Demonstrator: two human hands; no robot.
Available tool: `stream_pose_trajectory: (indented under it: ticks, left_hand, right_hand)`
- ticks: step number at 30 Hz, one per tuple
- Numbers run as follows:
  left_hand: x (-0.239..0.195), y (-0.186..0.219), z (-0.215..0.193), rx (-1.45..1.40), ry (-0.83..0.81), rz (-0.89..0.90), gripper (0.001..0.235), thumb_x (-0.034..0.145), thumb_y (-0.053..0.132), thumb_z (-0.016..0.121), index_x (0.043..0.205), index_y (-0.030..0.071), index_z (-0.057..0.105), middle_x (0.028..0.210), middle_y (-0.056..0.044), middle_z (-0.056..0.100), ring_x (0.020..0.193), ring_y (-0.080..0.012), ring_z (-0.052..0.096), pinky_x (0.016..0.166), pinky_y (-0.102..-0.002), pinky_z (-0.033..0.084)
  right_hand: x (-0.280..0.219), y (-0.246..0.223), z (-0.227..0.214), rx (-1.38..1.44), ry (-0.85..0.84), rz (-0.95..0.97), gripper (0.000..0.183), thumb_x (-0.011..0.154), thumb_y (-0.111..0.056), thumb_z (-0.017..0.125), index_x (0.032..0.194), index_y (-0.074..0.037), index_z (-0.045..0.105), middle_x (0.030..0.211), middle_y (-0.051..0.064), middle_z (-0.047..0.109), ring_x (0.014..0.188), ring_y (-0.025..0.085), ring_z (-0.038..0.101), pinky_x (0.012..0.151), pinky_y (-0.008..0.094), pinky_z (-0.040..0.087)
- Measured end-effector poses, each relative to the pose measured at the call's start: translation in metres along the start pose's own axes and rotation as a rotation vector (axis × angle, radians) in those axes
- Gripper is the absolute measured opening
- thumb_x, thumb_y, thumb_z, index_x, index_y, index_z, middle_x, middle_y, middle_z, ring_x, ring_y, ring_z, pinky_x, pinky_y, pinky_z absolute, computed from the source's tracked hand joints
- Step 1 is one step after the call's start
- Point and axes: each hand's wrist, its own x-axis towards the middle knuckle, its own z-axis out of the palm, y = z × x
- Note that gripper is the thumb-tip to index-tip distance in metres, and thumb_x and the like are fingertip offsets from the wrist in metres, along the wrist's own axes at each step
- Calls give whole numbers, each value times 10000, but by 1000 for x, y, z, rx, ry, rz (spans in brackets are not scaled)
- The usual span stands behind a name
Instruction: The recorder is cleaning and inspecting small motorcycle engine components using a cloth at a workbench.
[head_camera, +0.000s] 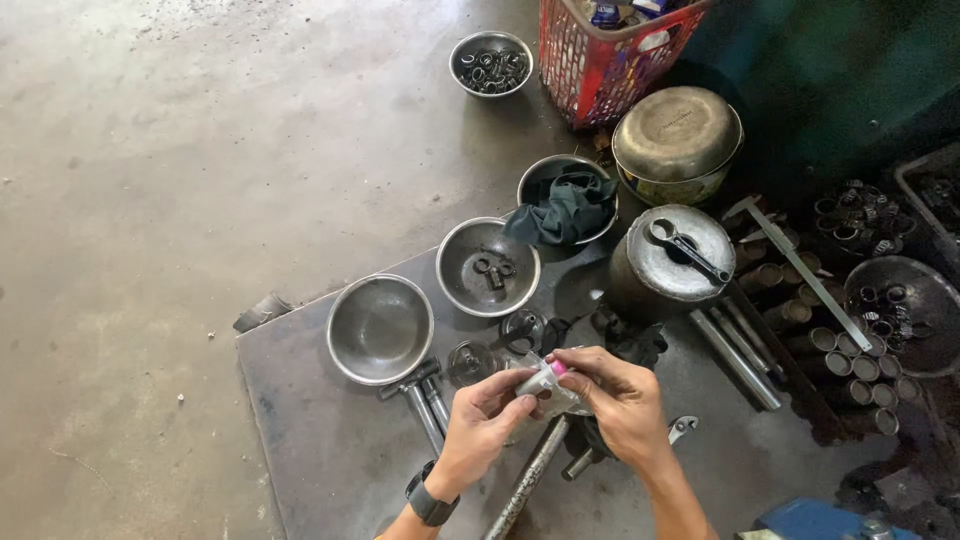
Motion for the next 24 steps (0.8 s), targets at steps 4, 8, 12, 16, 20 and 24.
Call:
stream_pose_trajectory:
  ticks: [4, 8, 12, 16, 20, 24]
  left_hand:
    - [0, 0, 0, 7, 2, 5, 342, 972, 22, 639, 1300, -76, 643, 1081, -110, 749, 913, -150, 712, 843, -294, 583]
    - [2, -1, 1, -24, -20, 4, 322, 1014, 64, 600, 1297, -84, 645, 1073, -129, 749, 945, -166, 718, 879, -309, 583]
    - [5, -12, 2, -152, -62, -29, 283, 1030, 96, 581, 1261, -62, 618, 1123, -127, 744, 1037, -173, 716, 959, -317, 563]
    - [5, -14, 3, -165, -57, -53, 251, 1032, 112, 588, 1231, -37, 620, 1124, -112, 734, 1049, -158, 698, 968, -310, 549]
    - [5, -24, 4, -206, -11, -49, 219, 1034, 110, 597, 1197, -34, 632, 1057, -87, 722, 992, -143, 680, 929, -302, 546]
    - [5, -39, 2, -193, 70, 1, 204, 1037, 110, 606, 1171, -39, 642, 1016, -66, 711, 958, -129, 665, 913, -285, 543]
  right_hand:
    - [0, -17, 7, -117, -37, -9, 307, 890, 18, 720, 1195, 47, 739, 1128, 133, 772, 1018, 190, 729, 899, 303, 591]
    - [5, -43, 28, -374, -119, -128, 616, 736, -33, 827, 1317, 1, 624, 1247, 144, 703, 1097, 245, 683, 941, 333, 554]
    - [2, -28, 39, -536, -75, -246, 715, 696, -15, 828, 1357, -23, 554, 1317, 183, 636, 1186, 317, 651, 956, 368, 540]
    - [1, -13, 36, -559, -21, -209, 654, 711, -18, 823, 1326, -57, 603, 1223, 145, 700, 1097, 281, 724, 897, 351, 583]
    - [1, -3, 35, -615, -10, -312, 658, 696, -32, 834, 1315, -48, 612, 1190, 144, 727, 1041, 278, 749, 863, 348, 593]
    - [-2, 15, 37, -586, 17, -280, 635, 721, -41, 844, 1313, -50, 614, 1162, 126, 750, 977, 252, 777, 807, 317, 608]
